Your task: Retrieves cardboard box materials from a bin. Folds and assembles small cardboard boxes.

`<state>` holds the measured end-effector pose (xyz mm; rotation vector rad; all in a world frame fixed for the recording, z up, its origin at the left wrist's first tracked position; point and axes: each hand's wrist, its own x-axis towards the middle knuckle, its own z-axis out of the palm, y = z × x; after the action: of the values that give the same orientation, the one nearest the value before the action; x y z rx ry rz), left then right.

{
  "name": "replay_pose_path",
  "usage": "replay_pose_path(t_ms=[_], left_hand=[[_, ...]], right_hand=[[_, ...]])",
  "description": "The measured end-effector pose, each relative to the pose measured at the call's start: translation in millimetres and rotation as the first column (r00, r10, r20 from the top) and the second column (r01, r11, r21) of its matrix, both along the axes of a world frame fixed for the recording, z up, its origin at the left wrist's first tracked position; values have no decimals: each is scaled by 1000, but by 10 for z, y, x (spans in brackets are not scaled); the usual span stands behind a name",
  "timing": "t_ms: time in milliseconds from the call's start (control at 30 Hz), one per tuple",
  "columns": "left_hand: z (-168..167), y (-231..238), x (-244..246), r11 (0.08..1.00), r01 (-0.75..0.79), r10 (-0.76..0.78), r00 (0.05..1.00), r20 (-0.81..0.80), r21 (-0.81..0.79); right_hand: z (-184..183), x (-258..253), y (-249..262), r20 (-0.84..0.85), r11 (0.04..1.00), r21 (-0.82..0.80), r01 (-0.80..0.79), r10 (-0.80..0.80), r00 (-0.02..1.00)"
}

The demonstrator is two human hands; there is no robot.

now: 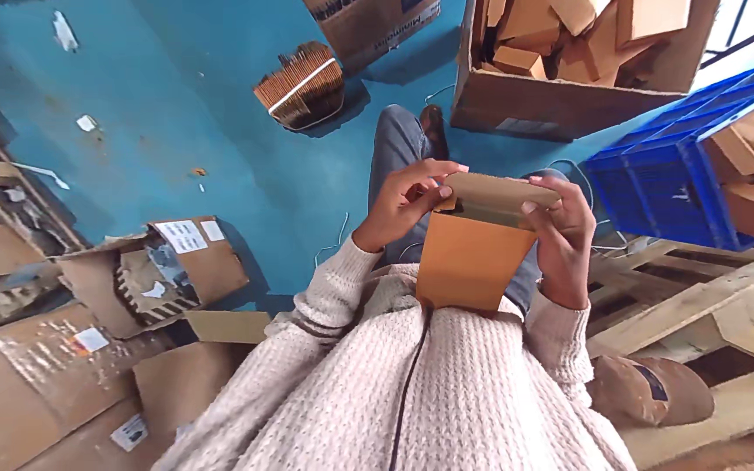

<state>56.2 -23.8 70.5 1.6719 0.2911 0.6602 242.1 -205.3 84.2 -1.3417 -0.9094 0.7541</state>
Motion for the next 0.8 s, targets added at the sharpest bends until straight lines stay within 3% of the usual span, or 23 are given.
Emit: replay_pose_path(t_ms=[267, 433, 533, 600, 700, 800], left_hand=[[-205, -187, -69, 994, 12, -8, 999, 37, -109], [-84, -453, -24, 880, -21, 47, 998, 44, -475], [41, -576, 1, 886, -47, 54, 999, 2, -462], [105, -603, 26, 888, -92, 99, 995, -9, -450], [88, -577, 50, 900, -75, 122, 989, 83, -429], [39, -551, 72, 911, -37, 118, 978, 173, -410]], right_hand=[[-266, -137, -56, 3, 998, 51, 21, -21, 1000], [-237, -272, 13, -78, 994, 97, 49, -42, 996], [-209, -310, 29, -173, 988, 147, 51, -25, 985], [-179, -313, 21, -141, 982, 182, 59, -34, 989], [-104, -331, -2, -67, 978, 204, 42, -29, 997], [-8, -349, -15, -141, 973, 223, 52, -21, 990]])
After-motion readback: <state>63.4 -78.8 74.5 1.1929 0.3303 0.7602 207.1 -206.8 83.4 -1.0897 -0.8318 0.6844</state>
